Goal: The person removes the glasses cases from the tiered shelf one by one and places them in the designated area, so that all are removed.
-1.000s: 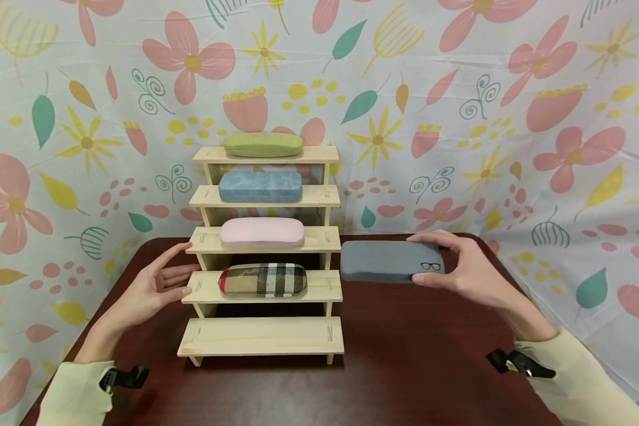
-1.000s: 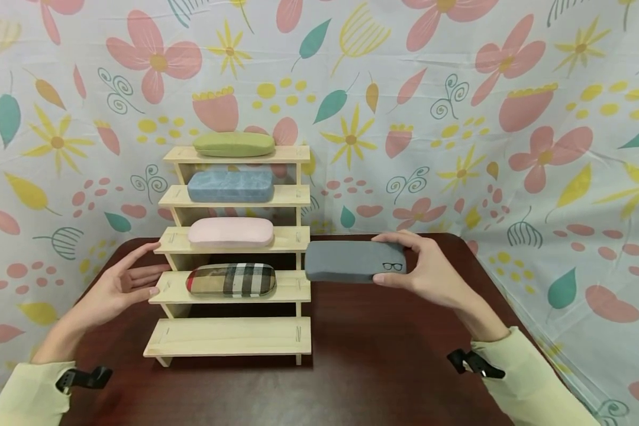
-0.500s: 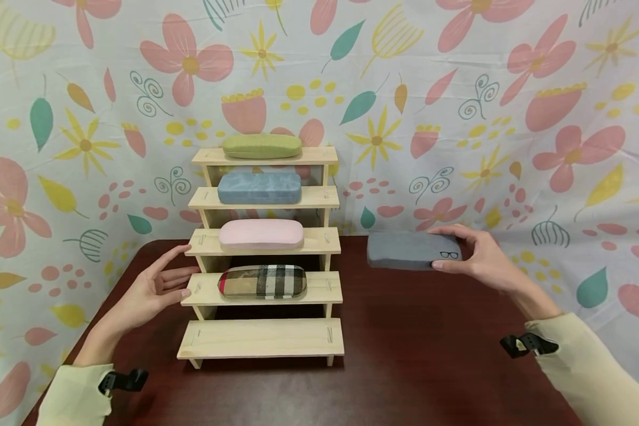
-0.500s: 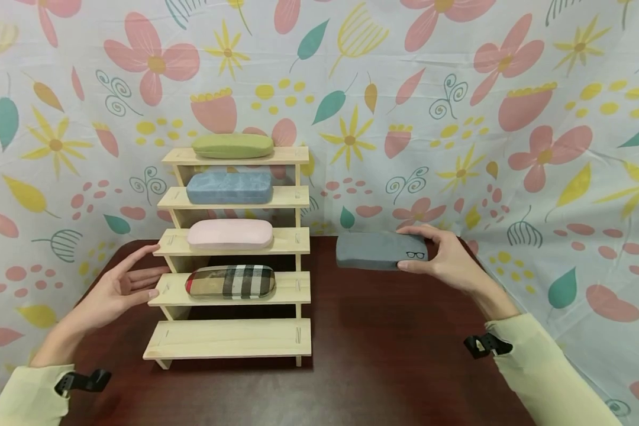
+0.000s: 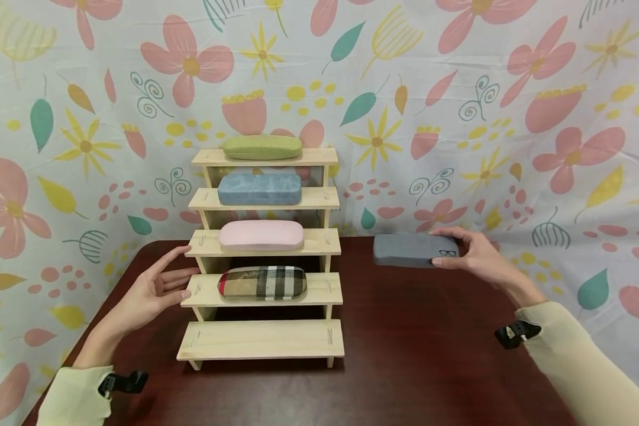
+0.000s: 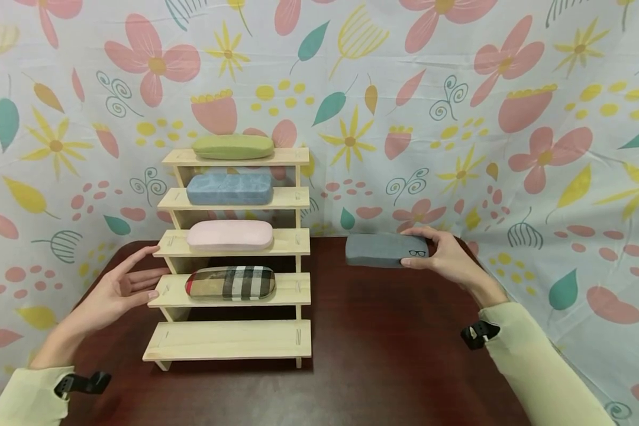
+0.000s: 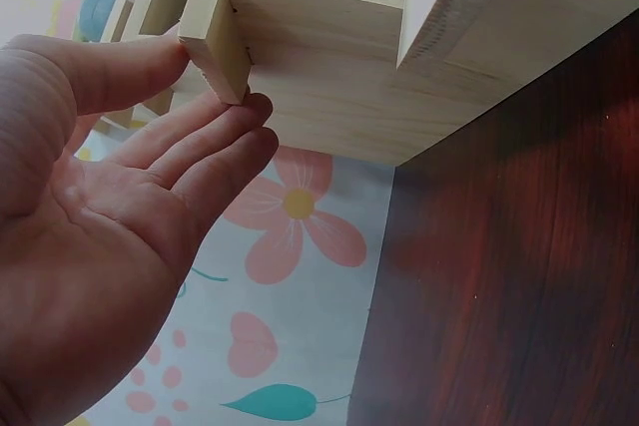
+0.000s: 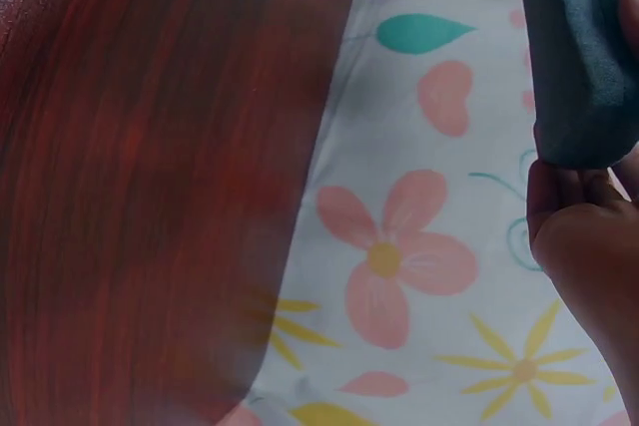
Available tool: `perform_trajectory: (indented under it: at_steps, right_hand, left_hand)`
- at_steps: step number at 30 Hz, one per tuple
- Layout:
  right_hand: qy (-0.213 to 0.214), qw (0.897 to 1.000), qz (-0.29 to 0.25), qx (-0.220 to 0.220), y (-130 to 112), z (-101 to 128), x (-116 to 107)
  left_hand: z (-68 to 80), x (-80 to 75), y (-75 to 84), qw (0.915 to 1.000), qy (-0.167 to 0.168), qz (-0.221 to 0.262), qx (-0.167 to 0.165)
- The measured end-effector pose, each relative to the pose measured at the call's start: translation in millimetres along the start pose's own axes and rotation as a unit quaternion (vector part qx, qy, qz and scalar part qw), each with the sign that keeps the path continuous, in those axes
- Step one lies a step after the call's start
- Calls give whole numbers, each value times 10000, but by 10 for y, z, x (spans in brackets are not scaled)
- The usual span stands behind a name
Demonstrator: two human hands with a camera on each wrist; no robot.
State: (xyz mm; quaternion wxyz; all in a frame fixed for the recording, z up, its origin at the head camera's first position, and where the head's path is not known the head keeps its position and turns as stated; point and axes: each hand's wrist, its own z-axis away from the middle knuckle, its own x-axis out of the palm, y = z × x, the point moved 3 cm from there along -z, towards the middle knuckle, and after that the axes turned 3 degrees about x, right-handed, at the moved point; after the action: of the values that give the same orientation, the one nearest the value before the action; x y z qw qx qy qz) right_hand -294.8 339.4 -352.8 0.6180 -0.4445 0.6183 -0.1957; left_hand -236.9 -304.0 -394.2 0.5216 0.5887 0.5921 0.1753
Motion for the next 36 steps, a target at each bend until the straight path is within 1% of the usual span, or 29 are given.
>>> perform_trajectory:
  at_steps: [8,15,19,22,27,36]
  right_hand:
    - [-103,9999,-9,127,204,-127,13]
    - [-229,9985,197,457,375,-220,3]
    - [-366,9979,100,526,435,-283,14]
    - [-485,9974,-16,528,501,-334,46]
    - [-591,9968,2,535,621,-417,122]
    - [-588,9953,-33,772,753,-525,270]
  left_hand:
    - [21,16,18,10000,11,57,30]
    - [7,12,7,9999,14,99,-38]
    - [4,10,11,10000,13,79,-3]
    - [3,11,13,10000,16,91,-6]
    - [-1,9,14,9999,11,111,-60]
    - [-13,-4,9,9999,27,86,-100]
